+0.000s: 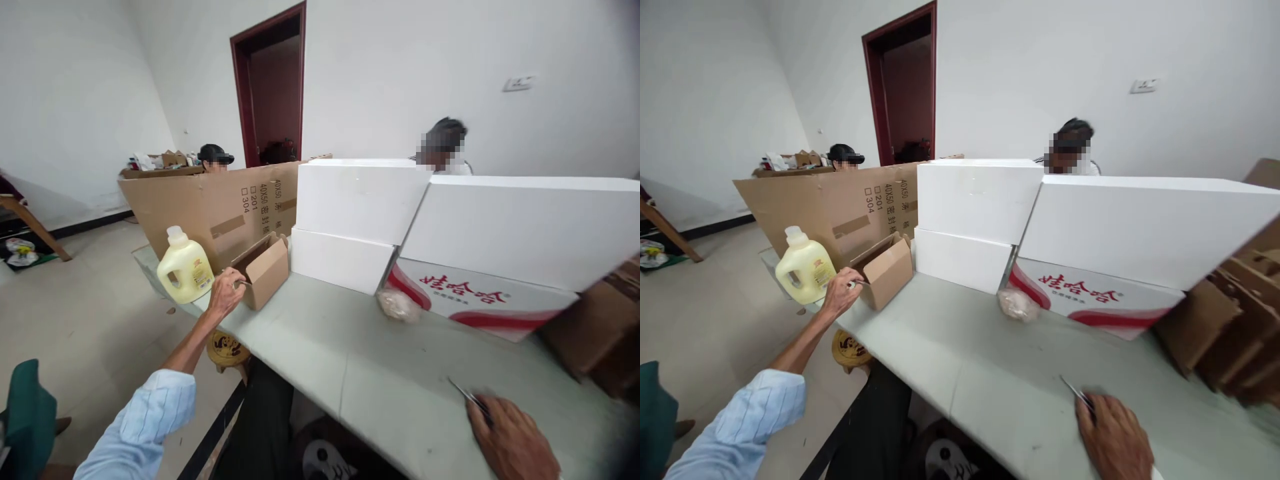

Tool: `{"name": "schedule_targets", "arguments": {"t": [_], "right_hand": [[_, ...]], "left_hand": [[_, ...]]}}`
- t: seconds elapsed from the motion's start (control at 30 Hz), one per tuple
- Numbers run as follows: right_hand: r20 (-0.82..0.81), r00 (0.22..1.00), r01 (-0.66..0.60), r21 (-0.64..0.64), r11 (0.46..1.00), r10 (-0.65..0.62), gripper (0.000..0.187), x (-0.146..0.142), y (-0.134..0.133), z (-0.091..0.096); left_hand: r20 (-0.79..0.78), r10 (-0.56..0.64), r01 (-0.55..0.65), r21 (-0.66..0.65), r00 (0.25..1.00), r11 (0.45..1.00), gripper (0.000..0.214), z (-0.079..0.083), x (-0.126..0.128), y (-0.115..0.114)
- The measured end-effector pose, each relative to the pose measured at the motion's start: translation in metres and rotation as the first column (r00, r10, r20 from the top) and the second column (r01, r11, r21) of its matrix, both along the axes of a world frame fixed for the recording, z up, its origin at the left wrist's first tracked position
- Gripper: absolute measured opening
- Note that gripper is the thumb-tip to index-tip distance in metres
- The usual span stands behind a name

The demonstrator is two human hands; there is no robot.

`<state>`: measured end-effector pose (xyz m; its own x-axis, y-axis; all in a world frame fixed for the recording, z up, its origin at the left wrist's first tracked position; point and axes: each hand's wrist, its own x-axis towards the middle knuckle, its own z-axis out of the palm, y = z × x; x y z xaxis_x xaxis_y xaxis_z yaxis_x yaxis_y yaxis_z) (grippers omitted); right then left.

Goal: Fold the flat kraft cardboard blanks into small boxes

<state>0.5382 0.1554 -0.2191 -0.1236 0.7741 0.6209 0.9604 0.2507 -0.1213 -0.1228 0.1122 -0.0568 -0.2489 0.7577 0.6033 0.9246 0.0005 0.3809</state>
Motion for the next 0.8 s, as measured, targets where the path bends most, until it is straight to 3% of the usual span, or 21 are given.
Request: {"name": "schedule_targets", "arguments": {"t": [0.13, 0.23, 0.3, 0.47, 0.67, 0.8], "right_hand": [[0.064, 0.997, 0.048, -0.097, 0.994, -0.042, 0.033, -0.013, -0.010, 0.019], [0.034, 0.996, 0.092, -0.173, 0.981, -0.088, 0.027, -0.023, -0.026, 0.033], [-0.057, 0.993, 0.093, -0.158, 0.983, -0.103, 0.024, -0.029, -0.039, 0.039], [-0.176, 0.983, 0.043, -0.075, 0.996, -0.056, 0.029, -0.049, -0.075, 0.039], [-0.263, 0.959, -0.126, -0.048, 0.991, 0.109, 0.038, -0.087, -0.107, 0.024], [-0.435, 0.871, -0.303, -0.105, 0.947, 0.230, 0.054, -0.118, -0.112, 0.029]], "left_hand": [[0.044, -0.229, 0.216, 0.206, 0.972, 0.954, 0.019, -0.015, 0.019, -0.052], [0.080, -0.345, 0.311, 0.283, 0.935, 0.908, 0.017, -0.018, 0.037, -0.076], [0.104, -0.424, 0.378, 0.299, 0.900, 0.876, 0.017, -0.018, 0.051, -0.087], [0.177, -0.600, 0.531, 0.319, 0.780, 0.785, 0.015, -0.021, 0.082, -0.102], [0.262, -0.729, 0.679, 0.266, 0.632, 0.684, 0.014, -0.025, 0.101, -0.105], [0.290, -0.725, 0.697, 0.213, 0.624, 0.685, 0.013, -0.025, 0.103, -0.104]]}}
